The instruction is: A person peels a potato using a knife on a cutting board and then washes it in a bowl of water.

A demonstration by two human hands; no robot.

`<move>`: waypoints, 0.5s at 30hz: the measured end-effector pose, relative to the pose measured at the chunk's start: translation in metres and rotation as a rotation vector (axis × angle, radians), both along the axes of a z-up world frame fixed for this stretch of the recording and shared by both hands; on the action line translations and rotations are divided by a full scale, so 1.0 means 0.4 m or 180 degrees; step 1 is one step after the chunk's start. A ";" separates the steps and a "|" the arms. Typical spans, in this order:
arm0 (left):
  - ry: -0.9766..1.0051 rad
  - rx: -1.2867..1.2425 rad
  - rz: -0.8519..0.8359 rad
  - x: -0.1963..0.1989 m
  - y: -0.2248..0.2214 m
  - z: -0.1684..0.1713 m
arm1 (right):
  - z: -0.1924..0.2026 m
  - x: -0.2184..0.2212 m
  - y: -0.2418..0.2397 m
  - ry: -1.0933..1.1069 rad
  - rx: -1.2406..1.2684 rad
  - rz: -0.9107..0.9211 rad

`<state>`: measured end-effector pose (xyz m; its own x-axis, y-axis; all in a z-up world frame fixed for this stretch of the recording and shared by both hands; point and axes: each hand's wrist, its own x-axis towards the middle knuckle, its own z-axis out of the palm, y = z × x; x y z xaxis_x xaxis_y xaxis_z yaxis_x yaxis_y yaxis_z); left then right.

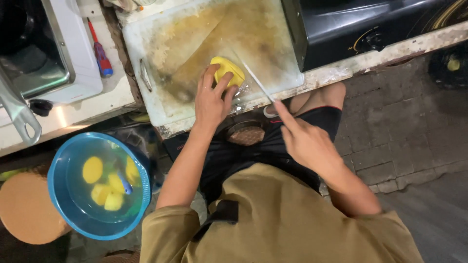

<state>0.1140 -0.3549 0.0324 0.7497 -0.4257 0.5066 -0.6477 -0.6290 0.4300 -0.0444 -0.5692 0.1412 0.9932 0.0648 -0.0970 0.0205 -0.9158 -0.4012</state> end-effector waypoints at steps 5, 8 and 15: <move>-0.0025 -0.0041 -0.0007 0.011 0.006 -0.001 | -0.012 0.075 0.044 -0.0144 0.0284 0.0183; 0.0065 -0.0046 -0.0025 0.012 0.009 0.007 | -0.012 0.087 0.044 -0.0124 0.0275 0.0308; 0.0096 -0.0099 -0.0105 0.021 0.007 0.030 | 0.015 0.117 0.040 -0.0085 0.0163 0.0433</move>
<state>0.1223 -0.3520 0.0444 0.7507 -0.4348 0.4974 -0.6543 -0.5934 0.4688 0.0026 -0.5530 0.1472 0.9771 0.2030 -0.0638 0.1542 -0.8821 -0.4451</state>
